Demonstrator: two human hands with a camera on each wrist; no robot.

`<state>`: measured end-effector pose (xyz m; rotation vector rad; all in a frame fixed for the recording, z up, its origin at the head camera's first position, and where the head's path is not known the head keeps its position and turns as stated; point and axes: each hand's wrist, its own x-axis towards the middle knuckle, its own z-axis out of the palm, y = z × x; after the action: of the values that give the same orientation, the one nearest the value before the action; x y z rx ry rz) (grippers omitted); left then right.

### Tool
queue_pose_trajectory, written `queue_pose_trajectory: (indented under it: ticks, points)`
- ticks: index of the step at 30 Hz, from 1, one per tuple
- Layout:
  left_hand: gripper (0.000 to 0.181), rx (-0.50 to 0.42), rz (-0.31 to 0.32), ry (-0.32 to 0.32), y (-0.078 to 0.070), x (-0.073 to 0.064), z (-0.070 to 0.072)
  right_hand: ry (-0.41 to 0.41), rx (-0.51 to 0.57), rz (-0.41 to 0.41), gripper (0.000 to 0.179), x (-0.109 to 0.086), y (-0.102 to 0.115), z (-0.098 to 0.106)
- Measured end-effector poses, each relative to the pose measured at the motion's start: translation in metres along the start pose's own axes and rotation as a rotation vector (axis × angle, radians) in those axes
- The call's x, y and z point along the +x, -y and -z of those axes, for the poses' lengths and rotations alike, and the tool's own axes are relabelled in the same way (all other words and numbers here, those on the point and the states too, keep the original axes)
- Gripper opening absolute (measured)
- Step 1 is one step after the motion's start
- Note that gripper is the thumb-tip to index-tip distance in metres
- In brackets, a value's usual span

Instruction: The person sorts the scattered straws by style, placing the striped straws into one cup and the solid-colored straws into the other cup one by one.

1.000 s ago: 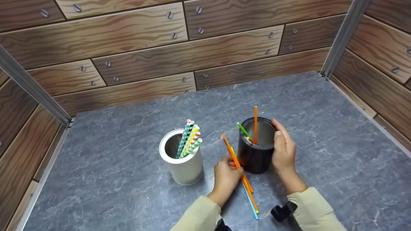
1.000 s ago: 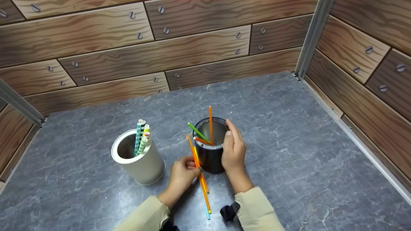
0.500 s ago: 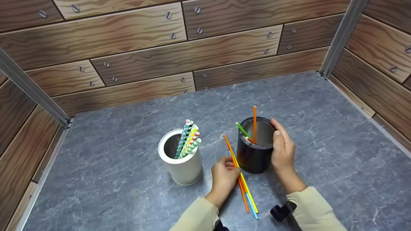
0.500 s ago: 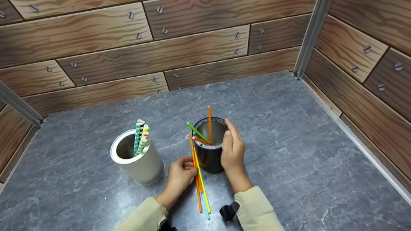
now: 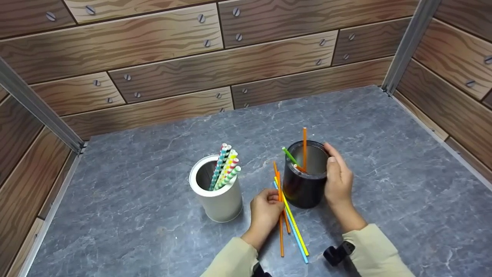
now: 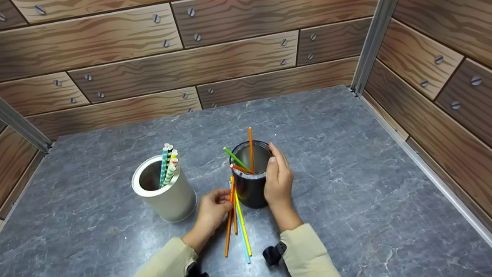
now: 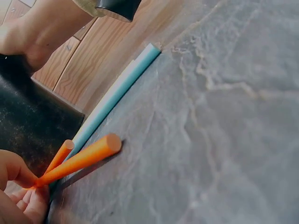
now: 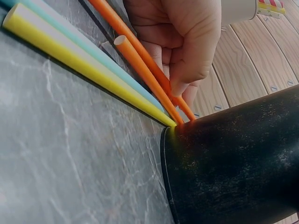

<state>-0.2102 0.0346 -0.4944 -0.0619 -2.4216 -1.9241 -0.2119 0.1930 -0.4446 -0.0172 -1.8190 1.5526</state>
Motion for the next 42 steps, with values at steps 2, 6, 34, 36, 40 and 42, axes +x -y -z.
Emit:
queue_pose_trajectory:
  ticks: [2, 6, 34, 36, 40, 42]
  points:
    - [0.028, -0.026, 0.015, 0.009, 0.001, 0.001, 0.001, -0.001, 0.005, -0.005, 0.036, 0.0, 0.001, 0.0]
    - [0.031, -0.097, 0.024, 0.016, 0.003, 0.001, 0.003, 0.003, 0.011, -0.012, 0.036, 0.0, 0.001, -0.001]
    - [0.04, -0.208, 0.039, 0.021, -0.025, 0.011, 0.026, -0.014, 0.017, -0.005, 0.035, -0.001, 0.002, -0.001]
    - [0.039, -0.214, 0.024, 0.019, -0.029, 0.012, 0.026, -0.015, 0.012, -0.009, 0.035, -0.001, 0.002, -0.001]
    - [0.038, -0.231, -0.014, 0.012, -0.039, 0.013, 0.027, -0.014, 0.005, -0.006, 0.035, 0.0, 0.001, -0.001]
    - [0.037, -0.246, -0.035, 0.005, -0.044, 0.014, 0.027, -0.01, 0.011, -0.005, 0.036, 0.0, 0.001, -0.001]
